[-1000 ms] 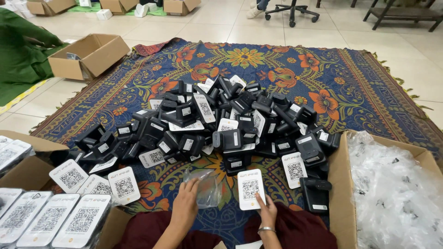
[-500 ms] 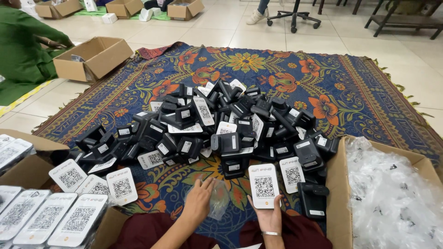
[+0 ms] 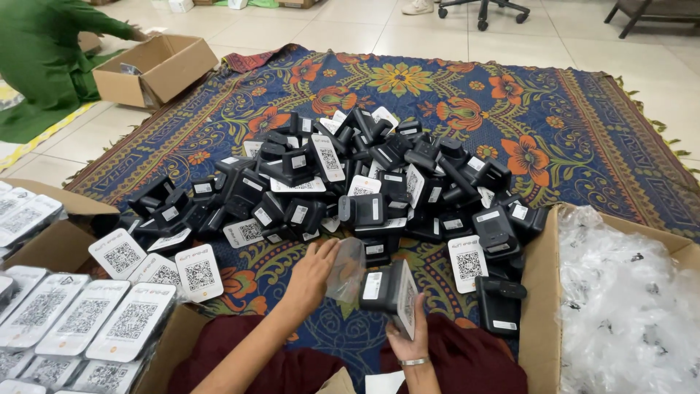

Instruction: The person sorts electronic devices with QR codes and packs them into boxes or plastic bags.

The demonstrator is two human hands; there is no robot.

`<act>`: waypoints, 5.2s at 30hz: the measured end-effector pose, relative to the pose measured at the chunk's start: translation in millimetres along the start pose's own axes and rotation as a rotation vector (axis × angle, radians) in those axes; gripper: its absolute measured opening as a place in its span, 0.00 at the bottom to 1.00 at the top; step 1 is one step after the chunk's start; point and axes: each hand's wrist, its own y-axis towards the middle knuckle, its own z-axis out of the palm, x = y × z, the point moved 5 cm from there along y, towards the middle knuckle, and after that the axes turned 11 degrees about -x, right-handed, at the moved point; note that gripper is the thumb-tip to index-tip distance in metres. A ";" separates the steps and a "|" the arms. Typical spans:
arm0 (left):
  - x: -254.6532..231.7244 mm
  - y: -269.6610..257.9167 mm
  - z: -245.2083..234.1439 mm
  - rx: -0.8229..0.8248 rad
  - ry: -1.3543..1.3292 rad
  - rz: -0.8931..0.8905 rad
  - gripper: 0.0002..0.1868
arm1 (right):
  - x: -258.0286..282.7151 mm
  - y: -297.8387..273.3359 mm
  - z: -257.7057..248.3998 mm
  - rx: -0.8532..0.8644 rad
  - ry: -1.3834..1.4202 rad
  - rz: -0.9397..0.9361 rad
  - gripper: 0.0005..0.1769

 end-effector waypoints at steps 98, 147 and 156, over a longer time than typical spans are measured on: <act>36.8 -75.8 257.7 0.482 -0.449 -0.219 0.26 | -16.0 -40.3 73.5 0.058 -1.349 -0.797 0.27; 202.7 -272.5 -147.8 -0.564 -1.353 -1.196 0.37 | -284.0 -97.2 302.0 0.631 -1.189 0.134 0.41; 374.0 -364.2 -240.2 -1.227 -1.007 -1.286 0.40 | -474.4 -156.3 425.6 1.193 -1.293 -0.015 0.41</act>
